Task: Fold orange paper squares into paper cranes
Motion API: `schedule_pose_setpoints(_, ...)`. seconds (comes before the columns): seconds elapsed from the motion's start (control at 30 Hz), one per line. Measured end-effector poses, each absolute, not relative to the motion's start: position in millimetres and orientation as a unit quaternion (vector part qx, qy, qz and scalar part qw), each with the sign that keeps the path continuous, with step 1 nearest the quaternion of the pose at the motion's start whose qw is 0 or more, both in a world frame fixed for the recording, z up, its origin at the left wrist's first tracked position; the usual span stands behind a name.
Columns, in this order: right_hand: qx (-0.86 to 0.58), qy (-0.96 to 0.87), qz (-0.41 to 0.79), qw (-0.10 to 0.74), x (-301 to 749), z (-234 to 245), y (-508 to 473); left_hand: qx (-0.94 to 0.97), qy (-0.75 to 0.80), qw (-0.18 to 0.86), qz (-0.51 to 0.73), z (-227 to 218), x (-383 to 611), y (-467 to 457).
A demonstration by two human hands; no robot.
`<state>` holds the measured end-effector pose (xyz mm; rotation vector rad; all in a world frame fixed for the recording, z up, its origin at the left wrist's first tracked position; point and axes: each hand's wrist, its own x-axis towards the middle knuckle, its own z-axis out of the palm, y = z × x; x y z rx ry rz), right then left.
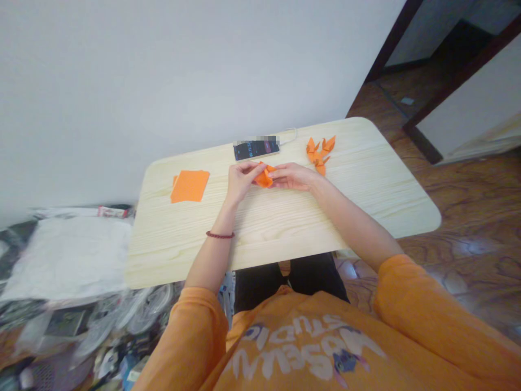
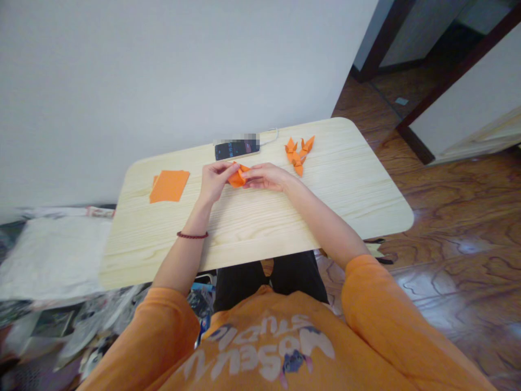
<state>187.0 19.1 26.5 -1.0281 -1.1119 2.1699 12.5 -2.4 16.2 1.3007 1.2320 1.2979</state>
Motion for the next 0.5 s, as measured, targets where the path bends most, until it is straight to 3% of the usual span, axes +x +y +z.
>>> schedule_pose_setpoints(0.5, -0.390, -0.413, 0.785, 0.246, 185.7, 27.6, 17.5, 0.523, 0.494, 0.465, 0.516, 18.4, 14.0, -4.9)
